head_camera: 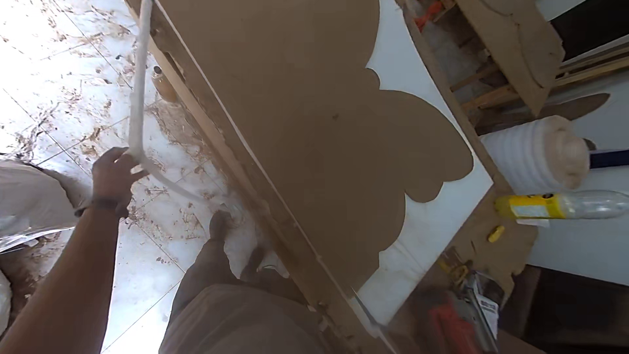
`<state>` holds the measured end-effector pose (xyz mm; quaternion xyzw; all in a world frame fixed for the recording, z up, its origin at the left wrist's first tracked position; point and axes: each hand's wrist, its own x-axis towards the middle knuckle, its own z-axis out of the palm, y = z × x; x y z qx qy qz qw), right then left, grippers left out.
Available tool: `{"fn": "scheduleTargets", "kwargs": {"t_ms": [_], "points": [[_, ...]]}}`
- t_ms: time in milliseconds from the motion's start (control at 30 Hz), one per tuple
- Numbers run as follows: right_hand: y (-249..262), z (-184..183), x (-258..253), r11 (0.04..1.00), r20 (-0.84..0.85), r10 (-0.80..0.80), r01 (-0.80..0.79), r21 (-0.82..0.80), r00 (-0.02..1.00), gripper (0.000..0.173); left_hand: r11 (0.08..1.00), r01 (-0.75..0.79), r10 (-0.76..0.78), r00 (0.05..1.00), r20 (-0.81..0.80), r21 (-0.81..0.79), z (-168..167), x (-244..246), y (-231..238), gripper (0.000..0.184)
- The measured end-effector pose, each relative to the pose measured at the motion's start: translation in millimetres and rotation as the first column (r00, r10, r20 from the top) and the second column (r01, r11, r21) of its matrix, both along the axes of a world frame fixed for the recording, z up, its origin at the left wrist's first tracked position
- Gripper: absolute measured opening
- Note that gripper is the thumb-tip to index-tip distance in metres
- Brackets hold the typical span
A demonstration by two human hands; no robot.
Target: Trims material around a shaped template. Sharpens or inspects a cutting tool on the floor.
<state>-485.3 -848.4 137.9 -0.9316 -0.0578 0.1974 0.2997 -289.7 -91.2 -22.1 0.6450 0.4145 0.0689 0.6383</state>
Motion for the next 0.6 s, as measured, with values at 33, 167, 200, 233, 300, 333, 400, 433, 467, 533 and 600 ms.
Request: {"fn": "scheduleTargets", "kwargs": {"t_ms": [33, 167, 200, 233, 300, 333, 400, 433, 467, 533, 600], "points": [[-12, -19, 2, 0.999, 0.035, 0.046, -0.047, 0.023, 0.998, 0.043, 0.999, -0.037, 0.037, 0.999, 0.021, -0.019, -3, -17, -11, 0.039], [-1, -67, 37, 0.992, 0.108, 0.081, -0.090, 0.083, 0.991, 0.046, 0.938, 0.057, 0.008, 0.983, -0.186, 0.341, 7, -70, -76, 0.046], [8, -73, 46, 0.992, 0.109, 0.070, -0.081, 0.101, 0.992, 0.045, 0.907, 0.138, -0.052, 0.974, -0.218, 0.399, 14, -78, -103, 0.043], [15, -79, 53, 0.990, 0.116, 0.074, -0.086, 0.110, 0.991, 0.044, 0.882, 0.239, -0.153, 0.961, -0.232, 0.407, 21, -83, -136, 0.038], [25, -88, 61, 0.987, 0.131, 0.110, -0.125, 0.106, 0.985, 0.044, 0.833, 0.463, -0.408, 0.884, -0.230, 0.303, 27, -90, -221, 0.028], [28, -92, 60, 0.985, 0.135, 0.122, -0.137, 0.106, 0.983, 0.044, 0.795, 0.573, -0.536, 0.817, -0.212, 0.200, 29, -93, -271, 0.029], [28, -98, 56, 0.984, 0.137, 0.138, -0.152, 0.096, 0.981, 0.045, 0.667, 0.745, -0.736, 0.661, -0.147, 0.007, 32, -99, -362, 0.032], [25, -101, 52, 0.983, 0.136, 0.145, -0.158, 0.092, 0.980, 0.045, 0.614, 0.788, -0.786, 0.605, -0.130, -0.043, 30, -100, -398, 0.032], [20, -102, 49, 0.983, 0.130, 0.151, -0.163, 0.083, 0.980, 0.045, 0.585, 0.809, -0.808, 0.574, -0.136, -0.063, 26, -100, -425, 0.030], [10, -102, 45, 0.985, 0.123, 0.155, -0.163, 0.063, 0.980, 0.046, 0.596, 0.799, -0.800, 0.581, -0.153, -0.079, 17, -100, -457, 0.025], [3, -101, 40, 0.984, 0.121, 0.162, -0.170, 0.057, 0.979, 0.047, 0.663, 0.741, -0.746, 0.642, -0.177, -0.105, 10, -103, -467, 0.024]]}}
